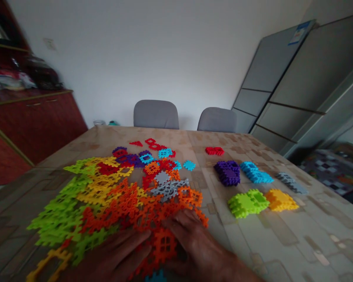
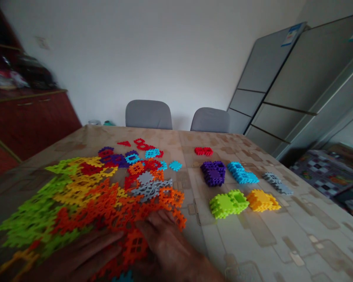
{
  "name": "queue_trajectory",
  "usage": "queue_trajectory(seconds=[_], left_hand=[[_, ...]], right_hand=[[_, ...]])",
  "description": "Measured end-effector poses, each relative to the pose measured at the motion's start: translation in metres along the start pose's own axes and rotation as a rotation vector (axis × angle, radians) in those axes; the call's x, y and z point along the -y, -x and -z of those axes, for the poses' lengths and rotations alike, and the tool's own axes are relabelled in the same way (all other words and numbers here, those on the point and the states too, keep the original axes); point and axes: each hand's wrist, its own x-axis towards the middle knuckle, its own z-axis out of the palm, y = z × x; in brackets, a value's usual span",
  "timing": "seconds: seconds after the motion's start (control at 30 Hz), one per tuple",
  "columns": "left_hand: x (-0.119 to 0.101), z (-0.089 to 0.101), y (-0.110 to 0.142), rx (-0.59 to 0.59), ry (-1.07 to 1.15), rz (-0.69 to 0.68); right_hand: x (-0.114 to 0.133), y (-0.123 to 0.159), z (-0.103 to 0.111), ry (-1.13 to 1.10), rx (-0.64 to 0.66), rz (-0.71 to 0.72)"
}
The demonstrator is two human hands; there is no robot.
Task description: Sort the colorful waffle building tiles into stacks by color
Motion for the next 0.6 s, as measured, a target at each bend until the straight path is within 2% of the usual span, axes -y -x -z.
queue_trajectory(seconds=[0.23,0.4,0.47,0.6], left_hand=[[-0.004,0.024,-0.011,0.202,0.168,0.035],[-0.003,0.04,-0.015,0.352,0.35,0.027],[-0.004,0.043,-0.015,0.339,0.372,0.017],[-0.006,0.048,-0.02,0.227,0.316,-0.007]], right_hand=[[-0.013,0.011,0.012,-0.047,0.168,0.053],[-0.001,0.008,0.031,-0.045,0.278,0.112],[0.006,0.005,0.035,-0.044,0.293,0.11],[0.01,0.002,0.03,-0.043,0.288,0.105]])
